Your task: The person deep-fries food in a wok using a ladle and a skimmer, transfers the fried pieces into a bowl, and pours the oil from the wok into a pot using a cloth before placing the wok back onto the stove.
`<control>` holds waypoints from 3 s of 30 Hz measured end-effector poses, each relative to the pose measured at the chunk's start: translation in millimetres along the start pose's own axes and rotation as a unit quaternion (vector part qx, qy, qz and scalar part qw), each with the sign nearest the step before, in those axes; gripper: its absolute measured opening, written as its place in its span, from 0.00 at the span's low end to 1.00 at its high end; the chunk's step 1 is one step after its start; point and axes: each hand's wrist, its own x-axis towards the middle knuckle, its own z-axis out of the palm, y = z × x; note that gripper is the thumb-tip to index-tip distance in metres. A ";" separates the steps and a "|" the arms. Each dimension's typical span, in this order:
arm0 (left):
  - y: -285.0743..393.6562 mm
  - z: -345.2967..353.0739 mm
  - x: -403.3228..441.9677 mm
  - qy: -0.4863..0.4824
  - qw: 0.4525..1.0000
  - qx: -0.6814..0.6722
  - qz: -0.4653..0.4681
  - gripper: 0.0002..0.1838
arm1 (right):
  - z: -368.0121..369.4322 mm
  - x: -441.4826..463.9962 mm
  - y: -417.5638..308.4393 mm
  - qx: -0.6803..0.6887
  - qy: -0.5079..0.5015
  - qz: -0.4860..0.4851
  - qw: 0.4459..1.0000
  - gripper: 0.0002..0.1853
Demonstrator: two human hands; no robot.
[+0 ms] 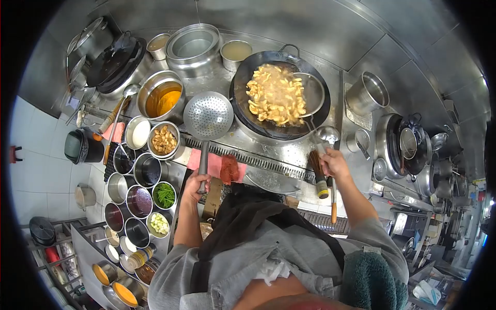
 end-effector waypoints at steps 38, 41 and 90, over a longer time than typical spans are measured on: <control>84.5 238.6 37.6 -0.161 0.980 0.069 -0.096 0.07 | 8.2 -61.2 -30.0 -0.303 0.244 -0.271 0.880 0.19; 80.1 242.2 38.5 -0.180 0.974 0.019 -0.134 0.05 | 6.5 -77.4 -26.0 -0.293 0.258 -0.259 0.883 0.18; 170.1 198.9 8.4 -0.059 0.997 0.044 0.022 0.02 | 62.0 22.2 23.0 0.285 -0.067 -0.065 0.954 0.13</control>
